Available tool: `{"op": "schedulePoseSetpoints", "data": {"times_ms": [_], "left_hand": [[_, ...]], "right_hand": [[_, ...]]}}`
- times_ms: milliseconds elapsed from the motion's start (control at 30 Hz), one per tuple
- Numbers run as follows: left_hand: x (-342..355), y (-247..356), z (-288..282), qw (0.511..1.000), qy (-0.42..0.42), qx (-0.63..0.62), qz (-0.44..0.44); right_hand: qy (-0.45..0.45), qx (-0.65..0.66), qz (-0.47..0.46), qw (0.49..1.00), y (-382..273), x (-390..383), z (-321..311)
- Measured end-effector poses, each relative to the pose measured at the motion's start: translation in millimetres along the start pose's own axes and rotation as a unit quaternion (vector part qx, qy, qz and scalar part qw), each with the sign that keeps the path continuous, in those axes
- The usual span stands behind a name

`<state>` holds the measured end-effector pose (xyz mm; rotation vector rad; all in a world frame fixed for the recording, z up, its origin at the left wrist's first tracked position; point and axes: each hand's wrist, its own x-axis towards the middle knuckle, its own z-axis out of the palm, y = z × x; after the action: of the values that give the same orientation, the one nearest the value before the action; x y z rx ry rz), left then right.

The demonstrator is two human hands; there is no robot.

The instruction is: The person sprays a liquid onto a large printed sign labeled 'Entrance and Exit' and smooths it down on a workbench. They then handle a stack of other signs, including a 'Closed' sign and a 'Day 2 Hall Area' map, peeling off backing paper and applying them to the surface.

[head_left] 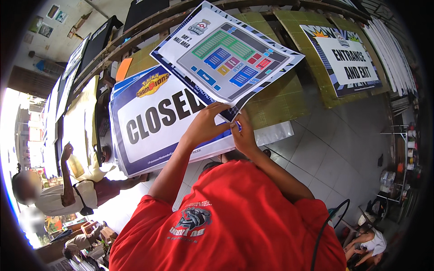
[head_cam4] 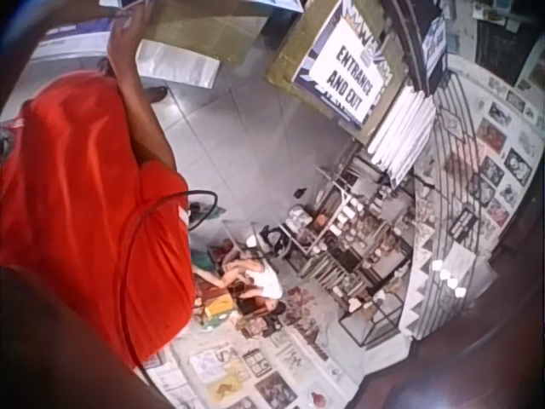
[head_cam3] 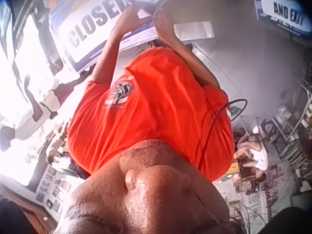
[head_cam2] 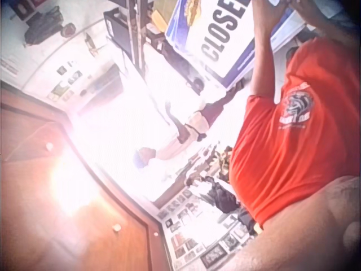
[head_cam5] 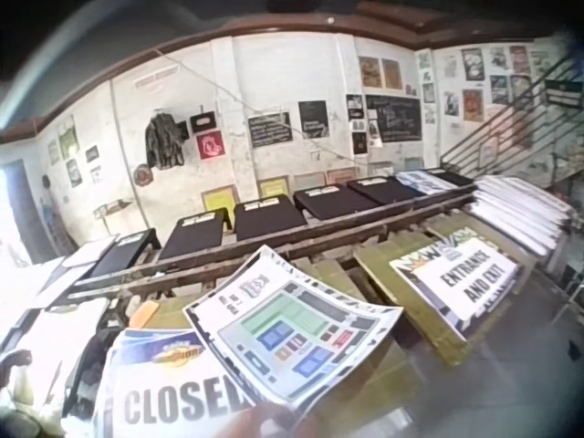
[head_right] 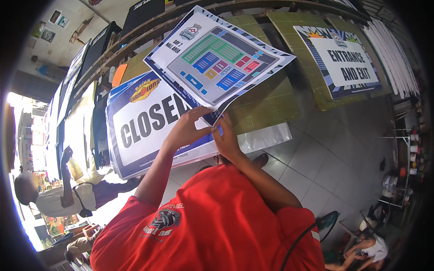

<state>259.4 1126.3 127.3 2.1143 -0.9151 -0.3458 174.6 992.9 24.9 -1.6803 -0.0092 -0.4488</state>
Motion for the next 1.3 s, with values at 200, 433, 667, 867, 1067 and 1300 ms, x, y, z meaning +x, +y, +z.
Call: {"op": "schedulePoseSetpoints", "data": {"times_ms": [200,433,667,867,1067,1300], "left_hand": [[-12.7,-9.3,-8.4,1.0,0.0,0.016,0.027],[-25.9,-12.0,0.0,0.996,0.056,0.072,0.0],[-34.0,-25.2,5.6,0.994,0.084,0.054,-0.036],[-35.4,-45.0,13.4,0.992,0.121,0.042,-0.016],[-32.9,-47.0,13.3,0.988,0.151,0.017,0.005],[-31.1,-42.9,11.9,0.984,0.178,0.002,-0.009]], "right_hand": [[0.015,-0.023,-0.049,0.998,-9.2,3.0,16.9],[0.034,-0.003,-0.004,0.999,4.3,-7.0,36.4],[0.059,0.033,0.092,0.993,25.1,-24.9,54.0],[0.088,0.202,0.219,0.951,8.5,-21.6,49.5],[0.084,0.109,0.178,0.974,-0.4,2.2,29.3],[0.076,0.176,0.186,0.964,-8.2,19.4,32.2]]}}
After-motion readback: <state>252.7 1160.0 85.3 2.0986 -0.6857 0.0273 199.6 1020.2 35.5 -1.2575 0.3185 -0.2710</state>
